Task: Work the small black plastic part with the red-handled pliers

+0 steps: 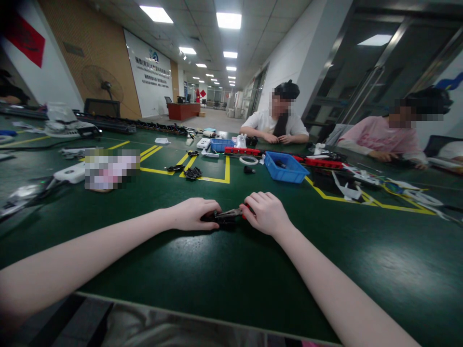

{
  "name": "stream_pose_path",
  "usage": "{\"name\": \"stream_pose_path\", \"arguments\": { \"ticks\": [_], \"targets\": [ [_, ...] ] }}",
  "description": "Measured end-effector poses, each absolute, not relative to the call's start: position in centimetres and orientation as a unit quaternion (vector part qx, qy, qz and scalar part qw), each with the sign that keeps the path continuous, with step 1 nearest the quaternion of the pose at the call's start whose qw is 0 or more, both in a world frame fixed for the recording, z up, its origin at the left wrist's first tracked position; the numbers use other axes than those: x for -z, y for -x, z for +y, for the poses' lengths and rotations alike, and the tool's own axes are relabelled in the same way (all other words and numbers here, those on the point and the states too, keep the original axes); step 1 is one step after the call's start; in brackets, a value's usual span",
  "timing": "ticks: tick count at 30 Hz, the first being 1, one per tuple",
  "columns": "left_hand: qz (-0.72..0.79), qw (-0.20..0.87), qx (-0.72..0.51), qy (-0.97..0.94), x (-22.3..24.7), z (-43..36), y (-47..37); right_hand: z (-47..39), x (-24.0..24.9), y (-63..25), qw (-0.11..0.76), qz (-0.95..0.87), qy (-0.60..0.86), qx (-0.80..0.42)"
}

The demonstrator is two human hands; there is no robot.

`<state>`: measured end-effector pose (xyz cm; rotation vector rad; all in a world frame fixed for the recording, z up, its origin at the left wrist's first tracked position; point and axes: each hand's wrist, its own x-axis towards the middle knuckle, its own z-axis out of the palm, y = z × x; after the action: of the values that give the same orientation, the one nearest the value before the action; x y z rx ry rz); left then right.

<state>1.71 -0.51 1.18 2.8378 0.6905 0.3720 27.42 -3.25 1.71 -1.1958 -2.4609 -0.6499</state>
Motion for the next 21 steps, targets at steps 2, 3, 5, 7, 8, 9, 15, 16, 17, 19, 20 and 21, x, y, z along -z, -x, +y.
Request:
{"name": "stream_pose_path", "arguments": {
  "ticks": [2,3,5,7,8,9,15,16,17,19,20,21],
  "targets": [
    [0.234,0.097,-0.125,-0.959,-1.18,-0.51,-1.73,-3.21,-1.73,-27.51,0.164,-0.863,0.421,0.228],
    [0.233,0.095,-0.125,-0.960,-1.18,-0.51,-1.73,-3.18,-1.72,-27.58,0.166,-0.861,0.422,0.228],
    [0.232,0.090,-0.126,-0.960,-1.15,-0.52,-1.73,-3.09,-1.69,-27.77,0.173,-0.858,0.426,0.229],
    [0.231,0.087,-0.129,-0.961,-1.11,-0.52,-1.71,-3.01,-1.63,-27.96,0.179,-0.856,0.428,0.228],
    [0.230,0.086,-0.130,-0.961,-1.10,-0.53,-1.70,-2.99,-1.60,-28.02,0.180,-0.856,0.429,0.227],
    [0.229,0.087,-0.131,-0.961,-1.08,-0.52,-1.68,-2.97,-1.57,-28.06,0.180,-0.856,0.428,0.226],
    [0.230,0.088,-0.125,-0.961,-1.09,-0.49,-1.71,-2.95,-1.45,-27.82,0.166,-0.861,0.421,0.232],
    [0.231,0.087,-0.124,-0.961,-1.10,-0.49,-1.72,-2.94,-1.42,-27.78,0.164,-0.862,0.420,0.233],
    [0.232,0.085,-0.124,-0.961,-1.10,-0.49,-1.73,-2.93,-1.38,-27.76,0.162,-0.863,0.418,0.234],
    [0.233,0.083,-0.124,-0.961,-1.11,-0.51,-1.72,-2.90,-1.33,-27.76,0.159,-0.865,0.415,0.233],
    [0.233,0.083,-0.123,-0.961,-1.11,-0.52,-1.71,-2.88,-1.33,-27.78,0.159,-0.865,0.415,0.233],
    [0.233,0.084,-0.123,-0.961,-1.10,-0.52,-1.70,-2.87,-1.33,-27.80,0.160,-0.865,0.415,0.233]
  ]
}}
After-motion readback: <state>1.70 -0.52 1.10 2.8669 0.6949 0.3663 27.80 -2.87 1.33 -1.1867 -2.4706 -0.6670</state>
